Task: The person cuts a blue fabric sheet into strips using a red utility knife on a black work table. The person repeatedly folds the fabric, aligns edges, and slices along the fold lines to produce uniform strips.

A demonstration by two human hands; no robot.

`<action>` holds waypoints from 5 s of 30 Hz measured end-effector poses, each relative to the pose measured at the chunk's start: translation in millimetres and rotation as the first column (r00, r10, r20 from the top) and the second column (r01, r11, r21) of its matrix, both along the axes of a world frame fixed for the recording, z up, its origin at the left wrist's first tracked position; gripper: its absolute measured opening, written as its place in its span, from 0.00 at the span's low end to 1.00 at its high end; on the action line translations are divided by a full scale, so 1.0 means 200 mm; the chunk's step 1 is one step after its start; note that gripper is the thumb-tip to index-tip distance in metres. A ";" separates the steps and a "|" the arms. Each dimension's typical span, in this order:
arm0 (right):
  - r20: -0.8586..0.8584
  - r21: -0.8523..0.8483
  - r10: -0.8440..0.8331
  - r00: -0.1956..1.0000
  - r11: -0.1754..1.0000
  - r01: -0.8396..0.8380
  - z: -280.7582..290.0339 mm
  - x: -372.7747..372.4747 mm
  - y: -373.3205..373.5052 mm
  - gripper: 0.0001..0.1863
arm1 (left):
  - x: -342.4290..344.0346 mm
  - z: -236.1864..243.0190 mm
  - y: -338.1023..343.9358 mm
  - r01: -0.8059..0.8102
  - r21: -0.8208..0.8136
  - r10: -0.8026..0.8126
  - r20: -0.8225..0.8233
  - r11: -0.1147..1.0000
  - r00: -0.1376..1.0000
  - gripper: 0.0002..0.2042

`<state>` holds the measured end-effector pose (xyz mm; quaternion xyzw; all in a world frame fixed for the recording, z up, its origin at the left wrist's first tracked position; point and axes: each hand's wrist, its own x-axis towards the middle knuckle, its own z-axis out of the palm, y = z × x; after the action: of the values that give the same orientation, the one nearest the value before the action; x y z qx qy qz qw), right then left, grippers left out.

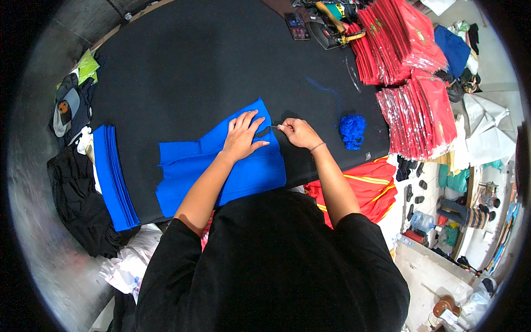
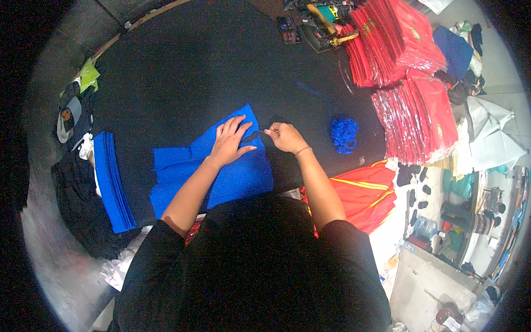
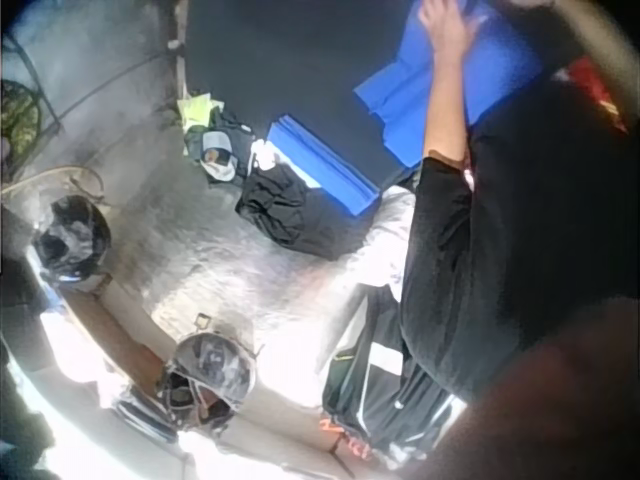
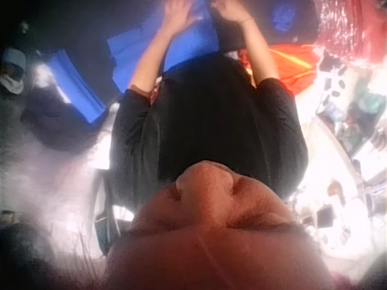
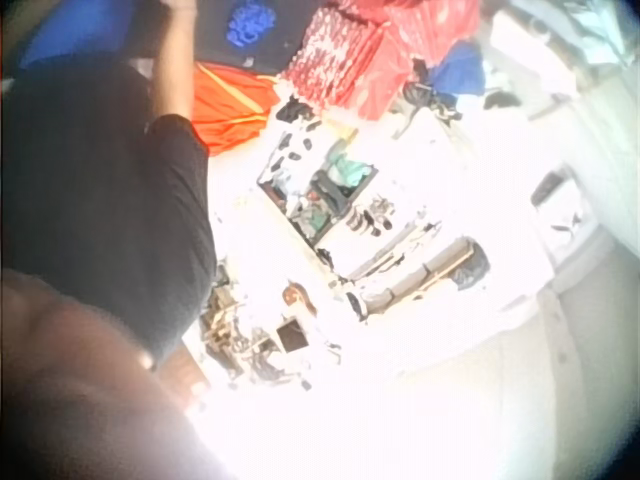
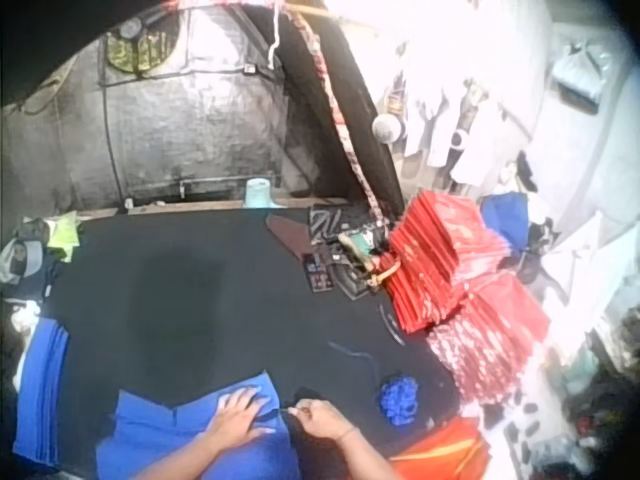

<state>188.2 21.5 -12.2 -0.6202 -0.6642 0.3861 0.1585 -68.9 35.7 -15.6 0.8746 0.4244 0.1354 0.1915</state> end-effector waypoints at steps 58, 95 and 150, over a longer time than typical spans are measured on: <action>-0.599 -0.190 0.206 0.774 0.902 -0.387 0.33 -1.43 -0.31 0.14 | -1.51 0.12 -0.58 -0.563 -0.590 0.784 0.214 0.579 0.583 0.14; -0.630 -0.313 -0.077 0.773 0.936 -0.161 0.34 -1.70 -0.20 0.18 | -1.38 0.22 -0.49 -0.093 -0.724 0.729 0.683 0.684 0.043 0.13; -0.655 -0.056 -0.007 0.756 0.998 -0.039 0.36 -1.75 -0.16 0.14 | -1.37 0.25 -0.50 -0.027 -0.733 0.733 0.680 0.680 0.008 0.16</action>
<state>-161.5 -11.1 59.1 -0.4453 -0.5592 0.6014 0.3569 -342.0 -63.9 34.1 0.3096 0.4462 0.5886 0.5989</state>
